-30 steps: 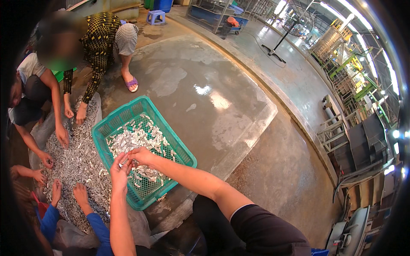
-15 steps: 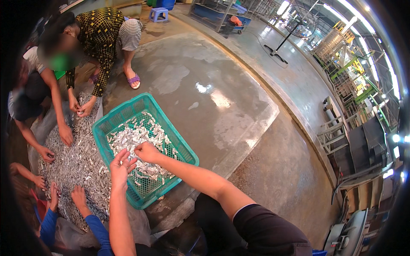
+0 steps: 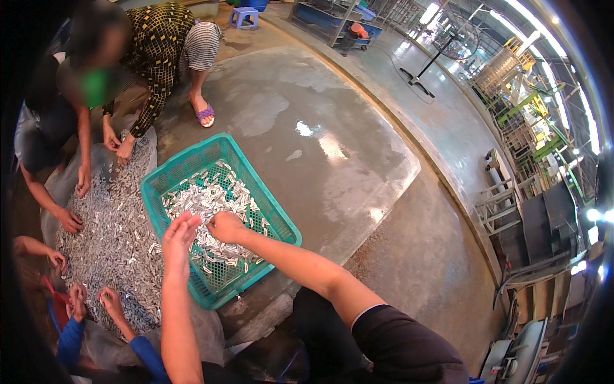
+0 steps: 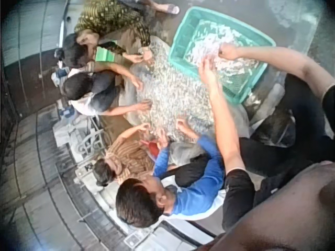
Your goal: The person sorts through a pile of small metal scrap pieces by hand, picking individual pieces and placing them into a green plastic basket while sitting on the floor with others.
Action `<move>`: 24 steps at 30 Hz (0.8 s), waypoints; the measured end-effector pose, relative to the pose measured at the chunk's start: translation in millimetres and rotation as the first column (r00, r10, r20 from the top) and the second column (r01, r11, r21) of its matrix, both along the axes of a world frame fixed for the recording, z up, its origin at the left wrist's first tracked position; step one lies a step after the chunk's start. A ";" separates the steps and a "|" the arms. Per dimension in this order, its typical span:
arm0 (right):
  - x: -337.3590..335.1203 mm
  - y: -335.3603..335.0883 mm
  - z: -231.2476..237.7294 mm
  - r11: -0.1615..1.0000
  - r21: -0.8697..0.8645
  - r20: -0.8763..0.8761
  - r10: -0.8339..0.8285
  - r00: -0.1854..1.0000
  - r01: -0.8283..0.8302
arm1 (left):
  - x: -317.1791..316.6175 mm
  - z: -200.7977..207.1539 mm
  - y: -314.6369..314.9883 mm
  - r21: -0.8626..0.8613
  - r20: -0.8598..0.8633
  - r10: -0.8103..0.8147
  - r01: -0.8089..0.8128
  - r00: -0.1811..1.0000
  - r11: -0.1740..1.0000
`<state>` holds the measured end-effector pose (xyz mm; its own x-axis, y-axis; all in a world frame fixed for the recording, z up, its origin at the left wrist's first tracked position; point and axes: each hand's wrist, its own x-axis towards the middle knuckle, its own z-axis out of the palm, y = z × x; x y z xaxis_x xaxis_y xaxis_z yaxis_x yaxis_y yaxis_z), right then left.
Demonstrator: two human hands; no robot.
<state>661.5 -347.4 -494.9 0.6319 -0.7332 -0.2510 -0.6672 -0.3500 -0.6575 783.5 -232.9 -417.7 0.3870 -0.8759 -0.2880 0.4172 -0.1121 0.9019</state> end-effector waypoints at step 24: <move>210.0 113.2 -60.3 0.798 -0.373 -0.258 0.400 0.880 -0.472 | 37.8 -126.1 277.5 0.582 0.135 -0.588 0.416 0.798 0.698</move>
<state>871.5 -234.2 -555.2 0.8879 -0.4459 -0.1129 -0.4589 -0.8422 -0.2830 821.3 44.6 -543.7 0.0700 -0.7216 -0.6887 -0.1078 -0.6919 0.7139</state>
